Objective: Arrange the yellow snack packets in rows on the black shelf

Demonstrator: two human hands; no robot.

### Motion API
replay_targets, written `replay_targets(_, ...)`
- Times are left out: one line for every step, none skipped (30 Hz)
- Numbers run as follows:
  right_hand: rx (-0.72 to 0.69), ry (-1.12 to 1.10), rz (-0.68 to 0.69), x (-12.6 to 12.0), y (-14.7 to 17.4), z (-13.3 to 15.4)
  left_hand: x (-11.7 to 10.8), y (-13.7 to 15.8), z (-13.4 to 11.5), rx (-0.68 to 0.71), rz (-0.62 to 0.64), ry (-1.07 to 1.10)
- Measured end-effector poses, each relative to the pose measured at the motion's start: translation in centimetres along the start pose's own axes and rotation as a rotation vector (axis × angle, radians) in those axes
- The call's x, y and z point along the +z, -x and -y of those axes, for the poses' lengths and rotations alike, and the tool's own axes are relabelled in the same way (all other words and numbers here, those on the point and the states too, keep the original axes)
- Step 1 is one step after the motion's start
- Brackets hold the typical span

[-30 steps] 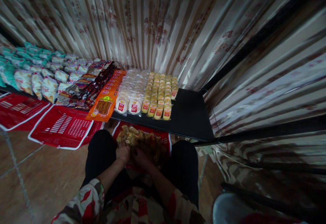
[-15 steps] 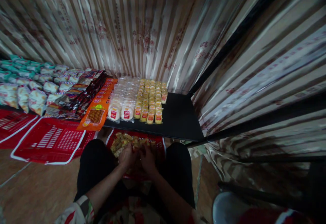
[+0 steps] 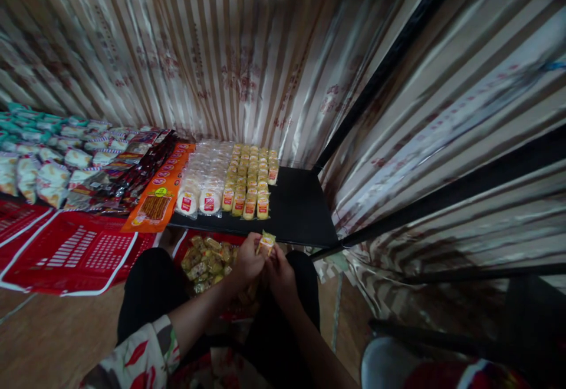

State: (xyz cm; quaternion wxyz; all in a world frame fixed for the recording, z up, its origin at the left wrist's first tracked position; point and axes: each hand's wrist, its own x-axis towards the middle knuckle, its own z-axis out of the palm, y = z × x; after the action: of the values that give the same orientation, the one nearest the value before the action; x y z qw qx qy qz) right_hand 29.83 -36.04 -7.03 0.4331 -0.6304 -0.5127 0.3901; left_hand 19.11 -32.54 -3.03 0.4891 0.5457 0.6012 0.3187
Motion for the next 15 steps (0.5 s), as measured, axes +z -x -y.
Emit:
replay_targets(-0.010, 0.003, -0.020, -0.6, -0.4, -0.1, 0.4, -0.2, -0.6, 0.017, 0.009, -0.007)
replay_targets(-0.018, 0.002, -0.035, -1.1, -1.0, -0.2, 0.7, -0.3, -1.3, 0.036, 0.008, -0.027)
replay_targets(-0.023, -0.005, -0.046, -1.7, -1.6, -0.3, 1.1, -0.5, -2.0, 0.054, 0.000, -0.058)
replay_targets(-0.030, -0.019, -0.056, -2.3, -2.2, -0.5, 1.5, -0.6, -2.7, 0.069, -0.011, -0.094)
replay_targets(-0.038, -0.035, -0.067, -2.8, -3.0, -0.6, 1.9, -0.9, -3.4, 0.082, -0.027, -0.131)
replay_targets(-0.047, -0.053, -0.086, -3.2, -3.8, -0.8, 2.3, -1.1, -4.1, 0.093, -0.043, -0.166)
replay_targets(-0.054, -0.076, -0.114, -3.6, -4.6, -1.0, 2.8, -1.4, -4.7, 0.101, -0.055, -0.196)
replay_targets(-0.058, -0.101, -0.143, -3.9, -5.6, -1.2, 3.3, -1.8, -5.3, 0.108, -0.067, -0.219)
replay_targets(-0.058, -0.132, -0.174, -4.1, -6.6, -1.3, 3.9, -2.1, -5.7, 0.114, -0.083, -0.234)
replay_targets(-0.052, -0.168, -0.199, -4.2, -7.6, -1.5, 4.5, -2.5, -6.1, 0.123, -0.109, -0.238)
replay_targets(-0.042, -0.210, -0.216, -4.3, -8.6, -1.7, 5.1, -3.0, -6.4, 0.132, -0.134, -0.231)
replay_targets(-0.034, -0.255, -0.225, -4.3, -9.7, -1.8, 5.8, -3.5, -6.7, 0.137, -0.155, -0.212)
replay_targets(-0.029, -0.300, -0.225, -4.3, -10.8, -1.9, 6.4, -4.0, -6.8, 0.136, -0.171, -0.185)
replay_targets(-0.028, -0.342, -0.220, -4.2, -11.9, -1.9, 7.0, -4.5, -6.8, 0.131, -0.178, -0.155)
replay_targets(-0.032, -0.376, -0.214, -4.2, -13.0, -1.9, 7.5, -5.1, -6.8, 0.131, -0.169, -0.115)
